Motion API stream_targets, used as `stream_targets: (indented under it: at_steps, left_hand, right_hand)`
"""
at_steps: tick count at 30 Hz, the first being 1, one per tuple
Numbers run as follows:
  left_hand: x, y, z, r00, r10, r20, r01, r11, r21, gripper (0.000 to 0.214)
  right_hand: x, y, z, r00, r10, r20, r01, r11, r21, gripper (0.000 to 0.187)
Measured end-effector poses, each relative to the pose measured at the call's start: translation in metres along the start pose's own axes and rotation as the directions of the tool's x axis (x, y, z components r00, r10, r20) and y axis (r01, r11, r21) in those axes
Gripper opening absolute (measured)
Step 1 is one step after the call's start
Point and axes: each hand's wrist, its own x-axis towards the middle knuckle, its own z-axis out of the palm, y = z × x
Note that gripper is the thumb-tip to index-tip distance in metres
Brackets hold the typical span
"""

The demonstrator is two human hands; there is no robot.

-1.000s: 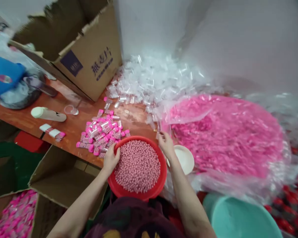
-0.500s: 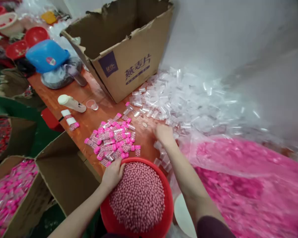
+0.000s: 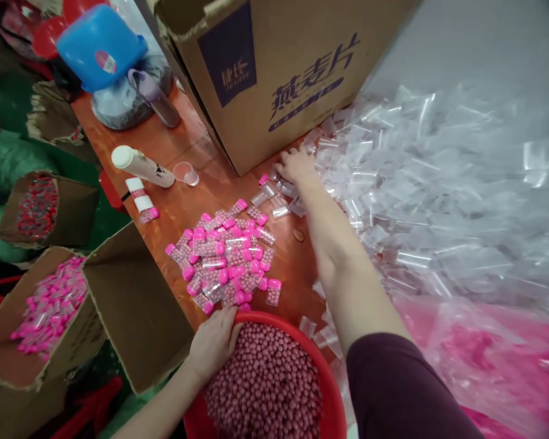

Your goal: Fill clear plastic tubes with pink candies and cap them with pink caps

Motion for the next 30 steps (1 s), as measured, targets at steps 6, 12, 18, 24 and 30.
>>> stream_targets:
  at_steps: [6, 12, 18, 24, 30]
  left_hand:
    - [0.005, 0.012, -0.018, 0.991, 0.101, -0.092, -0.095, 0.993, 0.063, 0.033]
    - [0.004, 0.014, -0.017, 0.993, 0.082, -0.085, -0.077, 0.995, 0.057, 0.030]
    - [0.003, 0.014, -0.016, 0.977, 0.124, -0.175, -0.107, 0.989, 0.104, 0.035]
    - [-0.002, 0.004, -0.005, 0.972, 0.139, -0.188, -0.122, 0.987, 0.101, 0.039]
    - [-0.005, -0.006, 0.002, 0.978, 0.156, -0.137, -0.152, 0.988, 0.039, 0.036]
  right_hand:
    - [-0.112, 0.028, -0.020, 0.960, -0.058, 0.274, 0.119, 0.971, -0.209, 0.032]
    - [-0.100, -0.027, -0.024, 0.979, -0.103, 0.177, 0.128, 0.982, -0.137, 0.033]
    - [-0.047, -0.058, 0.029, 0.964, -0.251, 0.085, 0.244, 0.966, 0.082, 0.043]
    - [-0.144, 0.024, 0.010, 0.976, -0.147, 0.160, 0.166, 0.980, -0.113, 0.037]
    - [-0.171, 0.115, -0.089, 0.998, 0.057, 0.027, -0.050, 0.977, -0.207, 0.040]
